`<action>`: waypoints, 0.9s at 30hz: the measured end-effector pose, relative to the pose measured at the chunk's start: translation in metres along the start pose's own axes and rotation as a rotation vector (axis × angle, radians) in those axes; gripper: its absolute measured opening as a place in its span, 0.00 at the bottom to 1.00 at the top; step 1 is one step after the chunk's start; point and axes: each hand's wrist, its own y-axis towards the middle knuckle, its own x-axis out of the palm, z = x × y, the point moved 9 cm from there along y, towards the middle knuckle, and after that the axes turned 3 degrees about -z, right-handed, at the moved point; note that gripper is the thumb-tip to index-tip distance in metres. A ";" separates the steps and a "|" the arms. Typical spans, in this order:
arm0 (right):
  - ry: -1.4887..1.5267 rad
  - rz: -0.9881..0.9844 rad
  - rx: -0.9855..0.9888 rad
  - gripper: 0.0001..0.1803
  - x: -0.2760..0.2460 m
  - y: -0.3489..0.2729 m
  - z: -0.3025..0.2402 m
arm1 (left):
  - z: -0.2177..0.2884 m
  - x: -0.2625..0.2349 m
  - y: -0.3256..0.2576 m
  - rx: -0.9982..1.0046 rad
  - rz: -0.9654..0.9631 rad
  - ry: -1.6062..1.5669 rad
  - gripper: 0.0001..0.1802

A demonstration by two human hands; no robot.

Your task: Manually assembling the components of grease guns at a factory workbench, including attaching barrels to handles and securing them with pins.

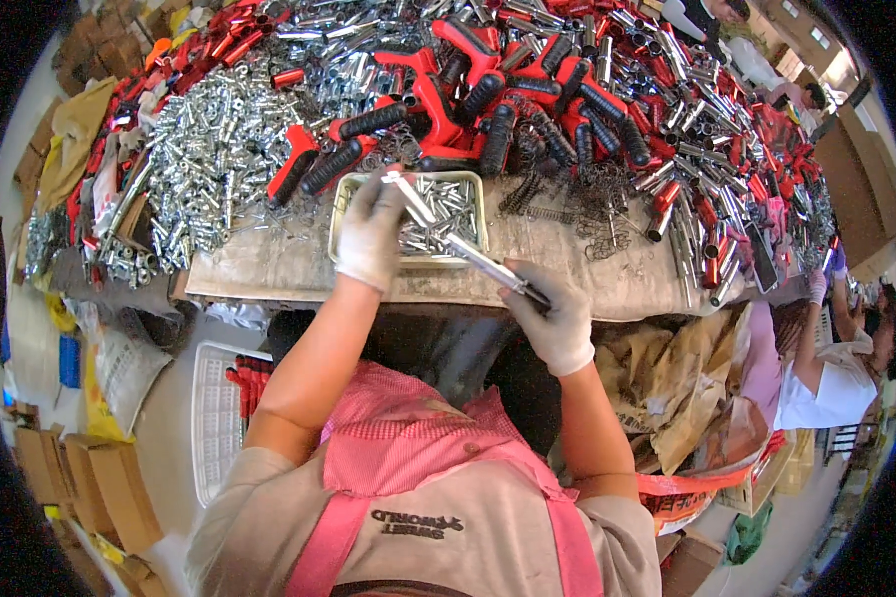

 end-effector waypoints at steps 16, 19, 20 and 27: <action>-0.232 -0.166 -0.714 0.21 0.135 -0.017 -0.131 | 0.019 -0.044 -0.121 -0.281 -0.044 -0.664 0.16; 0.081 -0.271 -0.466 0.19 0.155 0.024 -0.123 | 0.033 -0.090 -0.116 -0.174 0.166 -0.742 0.12; 0.260 -0.224 -0.379 0.15 0.157 0.042 -0.111 | 0.037 -0.108 -0.116 -0.162 0.314 -0.737 0.10; -0.695 -0.059 -0.359 0.15 0.196 0.123 -0.057 | 0.025 -0.114 -0.136 -0.458 0.162 -1.097 0.18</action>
